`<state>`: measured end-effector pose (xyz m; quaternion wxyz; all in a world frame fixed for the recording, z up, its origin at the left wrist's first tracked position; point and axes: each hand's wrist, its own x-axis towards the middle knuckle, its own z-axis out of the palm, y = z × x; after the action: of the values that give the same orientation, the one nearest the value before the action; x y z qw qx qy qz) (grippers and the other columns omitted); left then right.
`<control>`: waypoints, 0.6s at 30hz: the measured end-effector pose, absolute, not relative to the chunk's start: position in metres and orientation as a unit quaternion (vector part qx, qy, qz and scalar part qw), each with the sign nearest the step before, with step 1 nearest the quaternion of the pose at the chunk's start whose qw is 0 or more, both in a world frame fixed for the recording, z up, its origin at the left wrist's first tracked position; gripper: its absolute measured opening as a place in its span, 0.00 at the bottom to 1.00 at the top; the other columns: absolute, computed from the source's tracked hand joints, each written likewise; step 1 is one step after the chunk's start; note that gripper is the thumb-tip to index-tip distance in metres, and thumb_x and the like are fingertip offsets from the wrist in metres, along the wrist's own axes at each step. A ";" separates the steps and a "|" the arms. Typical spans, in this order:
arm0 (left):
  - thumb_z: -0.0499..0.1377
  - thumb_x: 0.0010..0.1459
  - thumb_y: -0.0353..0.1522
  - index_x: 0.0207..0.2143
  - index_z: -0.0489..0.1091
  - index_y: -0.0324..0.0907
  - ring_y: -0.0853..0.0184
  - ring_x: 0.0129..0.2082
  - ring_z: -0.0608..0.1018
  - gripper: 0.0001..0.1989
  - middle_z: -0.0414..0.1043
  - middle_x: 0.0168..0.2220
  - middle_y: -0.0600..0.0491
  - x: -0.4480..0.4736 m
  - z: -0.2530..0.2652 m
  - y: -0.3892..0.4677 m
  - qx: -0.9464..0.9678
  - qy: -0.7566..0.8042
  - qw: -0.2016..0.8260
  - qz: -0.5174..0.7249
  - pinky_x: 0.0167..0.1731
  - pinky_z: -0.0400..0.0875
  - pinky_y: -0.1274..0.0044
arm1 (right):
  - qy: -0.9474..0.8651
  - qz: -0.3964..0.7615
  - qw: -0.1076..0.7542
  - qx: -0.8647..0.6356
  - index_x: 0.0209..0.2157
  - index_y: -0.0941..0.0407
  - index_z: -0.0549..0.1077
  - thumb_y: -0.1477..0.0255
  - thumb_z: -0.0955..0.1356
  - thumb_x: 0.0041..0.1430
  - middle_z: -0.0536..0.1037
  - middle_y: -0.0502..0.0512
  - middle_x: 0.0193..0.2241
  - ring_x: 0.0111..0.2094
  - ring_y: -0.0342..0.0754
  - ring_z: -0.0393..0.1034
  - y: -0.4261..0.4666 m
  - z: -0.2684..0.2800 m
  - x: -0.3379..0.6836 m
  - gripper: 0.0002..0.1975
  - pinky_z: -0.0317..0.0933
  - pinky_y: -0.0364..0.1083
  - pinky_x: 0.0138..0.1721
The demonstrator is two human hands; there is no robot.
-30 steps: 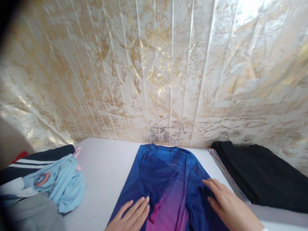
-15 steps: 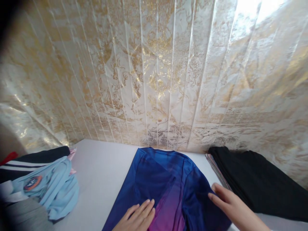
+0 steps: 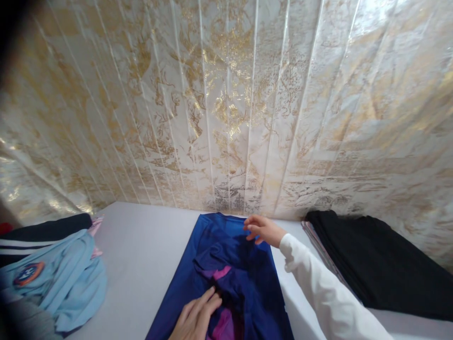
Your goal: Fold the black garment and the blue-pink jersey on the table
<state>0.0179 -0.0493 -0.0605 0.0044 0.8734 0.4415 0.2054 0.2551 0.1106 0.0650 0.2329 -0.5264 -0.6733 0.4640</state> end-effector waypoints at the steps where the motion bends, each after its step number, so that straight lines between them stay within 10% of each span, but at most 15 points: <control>1: 0.50 0.64 0.34 0.59 0.56 0.42 0.62 0.57 0.66 0.21 0.66 0.56 0.46 0.018 -0.054 -0.049 0.863 0.456 0.028 0.213 0.51 0.64 0.74 | -0.679 0.436 0.240 -0.540 0.36 0.55 0.66 0.72 0.63 0.51 0.77 0.54 0.37 0.30 0.44 0.74 0.116 0.062 0.272 0.08 0.64 0.41 0.24; 7: 0.54 0.59 0.39 0.65 0.36 0.41 0.59 0.50 0.69 0.39 0.63 0.56 0.42 0.024 0.001 -0.029 0.817 0.511 0.151 0.219 0.48 0.65 0.67 | -0.737 0.278 0.236 -0.569 0.40 0.55 0.70 0.83 0.58 0.44 0.70 0.44 0.16 0.22 0.43 0.67 0.141 0.031 0.321 0.21 0.60 0.41 0.25; 11: 0.50 0.63 0.39 0.60 0.56 0.47 0.58 0.46 0.69 0.23 0.69 0.47 0.48 0.031 0.029 -0.004 0.776 0.573 0.177 0.196 0.47 0.63 0.66 | -0.786 0.216 0.215 -0.538 0.39 0.53 0.73 0.85 0.58 0.42 0.68 0.42 0.14 0.20 0.43 0.67 0.157 0.016 0.318 0.24 0.61 0.42 0.30; 18: 0.55 0.59 0.38 0.42 0.69 0.42 0.58 0.46 0.67 0.12 0.67 0.43 0.48 0.032 0.043 0.054 0.761 0.620 0.073 0.177 0.46 0.59 0.68 | -0.836 0.122 0.206 -0.493 0.30 0.52 0.74 0.86 0.60 0.37 0.73 0.51 0.42 0.42 0.48 0.70 0.179 0.006 0.323 0.21 0.59 0.43 0.44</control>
<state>0.0316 0.0543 0.0432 0.0731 0.7612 0.6197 0.1767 0.3226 0.1789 0.0063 0.2063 -0.4930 -0.8364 0.1217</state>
